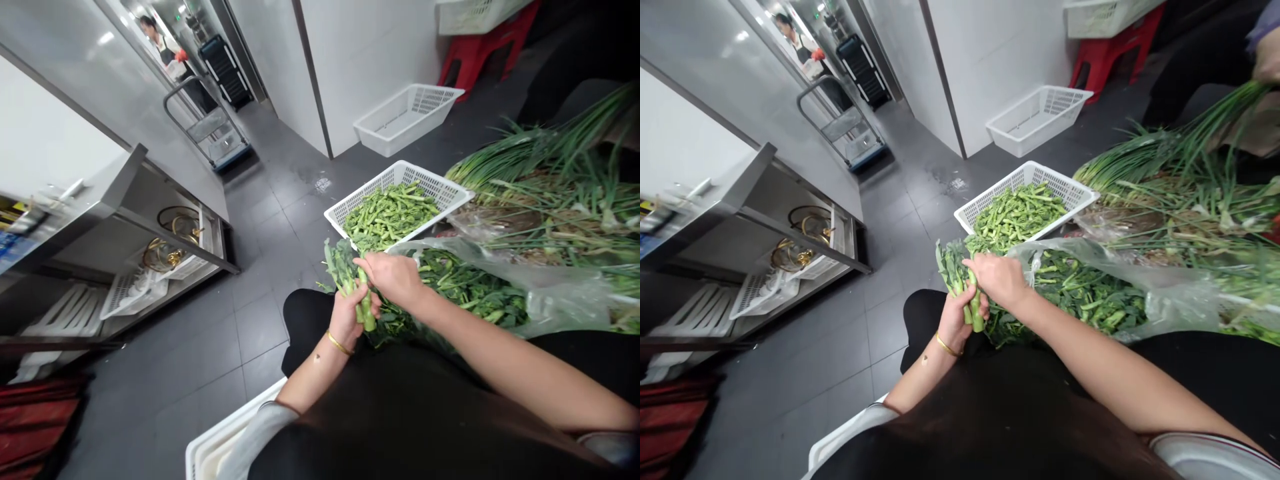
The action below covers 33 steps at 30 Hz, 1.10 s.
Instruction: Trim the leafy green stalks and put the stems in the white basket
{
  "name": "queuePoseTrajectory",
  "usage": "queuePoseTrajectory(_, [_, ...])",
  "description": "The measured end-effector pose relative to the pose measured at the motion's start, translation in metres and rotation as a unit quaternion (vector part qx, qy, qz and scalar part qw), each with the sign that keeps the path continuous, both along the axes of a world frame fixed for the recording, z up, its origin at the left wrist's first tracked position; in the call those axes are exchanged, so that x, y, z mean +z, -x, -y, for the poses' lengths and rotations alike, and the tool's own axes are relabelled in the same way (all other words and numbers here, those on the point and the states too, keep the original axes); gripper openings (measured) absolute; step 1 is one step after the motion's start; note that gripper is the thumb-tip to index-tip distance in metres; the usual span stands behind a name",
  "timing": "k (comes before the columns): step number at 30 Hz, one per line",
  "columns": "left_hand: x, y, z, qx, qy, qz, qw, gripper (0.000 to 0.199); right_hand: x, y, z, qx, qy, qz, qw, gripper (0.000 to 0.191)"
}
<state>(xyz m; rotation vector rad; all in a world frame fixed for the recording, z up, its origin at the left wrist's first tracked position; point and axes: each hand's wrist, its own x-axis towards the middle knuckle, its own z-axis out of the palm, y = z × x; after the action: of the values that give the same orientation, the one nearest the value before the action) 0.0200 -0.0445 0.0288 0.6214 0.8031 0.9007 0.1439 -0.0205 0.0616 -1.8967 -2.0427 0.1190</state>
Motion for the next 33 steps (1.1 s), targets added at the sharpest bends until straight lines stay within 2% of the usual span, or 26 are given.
queuePoseTrajectory(2, [0.002,-0.001,-0.003,0.048,0.001,0.004,0.999,0.035,-0.005,0.003,0.023,0.034,0.012,0.011,0.999,0.054])
queuePoseTrajectory(5, [0.012,0.008,-0.013,0.130,0.000,-0.006,0.992,0.037,-0.014,0.000,0.054,0.174,0.065,-0.022,0.982,0.048])
queuePoseTrajectory(7, [0.019,0.015,-0.017,0.141,-0.022,-0.037,0.989,0.038,-0.015,-0.008,0.059,0.240,0.087,-0.051,0.965,0.036])
queuePoseTrajectory(8, [0.021,0.018,-0.016,0.139,-0.039,-0.057,0.988,0.038,-0.012,-0.013,0.055,0.241,0.081,-0.062,0.965,0.033])
queuePoseTrajectory(9, [0.022,0.019,-0.015,0.141,-0.056,-0.076,0.986,0.038,-0.007,-0.019,0.047,0.221,0.067,-0.078,0.970,0.038])
queuePoseTrajectory(10, [0.021,0.018,-0.012,0.146,-0.070,-0.093,0.982,0.037,0.000,-0.023,0.036,0.185,0.054,-0.101,0.976,0.046])
queuePoseTrajectory(12, [0.018,0.015,-0.006,0.166,-0.091,-0.125,0.974,0.036,0.017,-0.028,0.011,0.097,0.062,-0.166,0.979,0.049])
queuePoseTrajectory(14, [0.014,0.011,0.000,0.172,-0.103,-0.157,0.967,0.034,0.027,-0.026,-0.010,0.040,0.088,-0.223,0.970,0.043])
queuePoseTrajectory(16, [0.011,0.009,0.003,0.154,-0.101,-0.152,0.971,0.034,0.026,-0.017,-0.019,0.030,0.090,-0.275,0.957,0.041])
queuePoseTrajectory(18, [0.011,0.009,0.004,0.108,-0.075,-0.096,0.987,0.034,0.011,-0.006,-0.016,0.035,0.070,-0.381,0.921,0.039])
queuePoseTrajectory(19, [0.012,0.009,0.004,0.082,-0.055,-0.055,0.994,0.034,0.000,0.000,-0.011,0.033,0.064,-0.458,0.886,0.037])
queuePoseTrajectory(21, [0.014,0.011,0.002,0.045,-0.016,0.017,0.999,0.033,-0.020,0.008,0.002,0.012,0.078,-0.603,0.794,0.036])
queuePoseTrajectory(23, [0.014,0.015,0.000,0.006,0.020,0.066,0.998,0.031,-0.032,0.009,0.010,-0.002,0.118,-0.691,0.713,0.037])
queuePoseTrajectory(24, [0.011,0.017,-0.001,-0.021,0.037,0.081,0.996,0.031,-0.033,0.007,0.011,0.003,0.140,-0.713,0.687,0.038])
queuePoseTrajectory(27, [-0.001,0.022,-0.001,-0.106,0.079,0.107,0.985,0.037,-0.020,-0.002,0.006,0.062,0.195,-0.730,0.652,0.037])
queuePoseTrajectory(30, [-0.010,0.022,0.001,-0.127,0.080,0.114,0.982,0.041,-0.004,-0.008,-0.005,0.107,0.242,-0.731,0.629,0.037])
queuePoseTrajectory(32, [-0.010,0.019,0.000,-0.117,0.064,0.094,0.987,0.040,-0.002,-0.010,-0.010,0.090,0.226,-0.733,0.636,0.038])
queuePoseTrajectory(33, [-0.008,0.017,0.000,-0.101,0.049,0.076,0.991,0.038,-0.004,-0.011,-0.012,0.072,0.204,-0.723,0.656,0.038])
